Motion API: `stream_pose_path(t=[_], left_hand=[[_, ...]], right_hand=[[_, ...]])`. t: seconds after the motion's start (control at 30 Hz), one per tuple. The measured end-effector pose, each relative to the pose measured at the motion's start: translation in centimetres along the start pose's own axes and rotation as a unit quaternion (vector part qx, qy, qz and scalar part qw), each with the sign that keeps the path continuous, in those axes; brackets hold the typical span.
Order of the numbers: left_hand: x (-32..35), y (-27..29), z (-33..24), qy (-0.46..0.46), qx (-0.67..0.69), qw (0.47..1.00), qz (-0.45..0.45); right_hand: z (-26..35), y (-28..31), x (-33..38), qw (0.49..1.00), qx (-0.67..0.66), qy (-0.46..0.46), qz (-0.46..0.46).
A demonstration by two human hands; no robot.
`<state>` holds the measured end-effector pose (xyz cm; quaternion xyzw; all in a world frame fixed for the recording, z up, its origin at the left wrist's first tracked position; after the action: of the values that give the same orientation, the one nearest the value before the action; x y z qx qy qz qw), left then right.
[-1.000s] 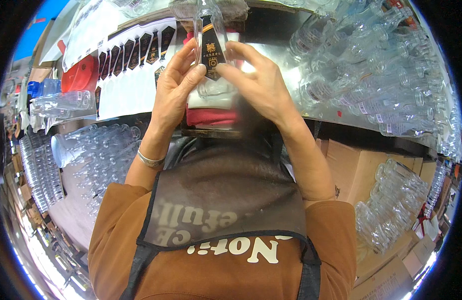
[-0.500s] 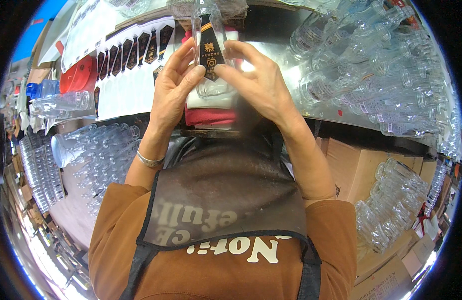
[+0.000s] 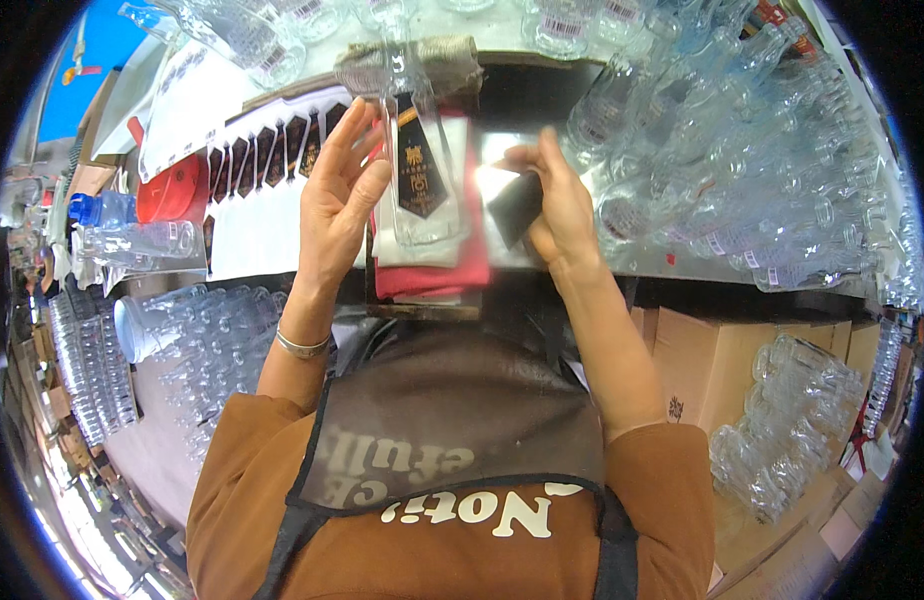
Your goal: The person repeatedly picks up clear plastic bottles, applies a black label to each bottle, and places the labeled bottles on a nearby surface. The process is performed one at a time in a repetitive sequence.
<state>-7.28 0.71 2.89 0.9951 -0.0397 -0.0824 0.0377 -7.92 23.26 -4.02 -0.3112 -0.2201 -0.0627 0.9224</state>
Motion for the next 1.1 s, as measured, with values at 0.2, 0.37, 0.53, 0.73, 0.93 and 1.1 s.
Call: stream_pose_path(t=[0.2,0.37,0.53,0.73,0.93,1.1], left_hand=[[-2.1,-0.5,-1.7,-0.131,-0.251,0.959,0.017],[-2.0,-0.8,-1.4,-0.128,-0.26,0.957,0.008],[-2.0,-0.9,-1.4,-0.144,-0.25,0.957,0.002],[-1.8,-1.1,-2.1,-0.159,-0.28,0.947,-0.009],[-1.9,-1.1,-1.8,-0.147,-0.299,0.943,0.015],[-2.0,-0.9,-0.9,-0.145,-0.265,0.953,-0.008]], right_hand=[[0.6,-0.5,1.2,0.995,0.033,0.099,-0.002],[2.4,-1.7,1.9,0.99,0.036,0.093,0.095],[3.2,-2.8,1.5,0.985,0.068,0.107,0.113],[3.3,-3.4,1.2,0.983,0.077,0.12,0.119],[3.7,-3.7,0.9,0.975,0.087,0.158,0.133],[5.9,-6.8,0.0,0.927,0.207,0.283,0.134]])
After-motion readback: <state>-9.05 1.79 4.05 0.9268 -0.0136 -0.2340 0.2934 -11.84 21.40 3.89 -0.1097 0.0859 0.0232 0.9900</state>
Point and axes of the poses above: each hand's wrist, its own x-axis away from the middle knuckle, its own y-axis out of the back of the hand, z = x × y, the point moved 3 cm from there along -x, towards the middle knuckle
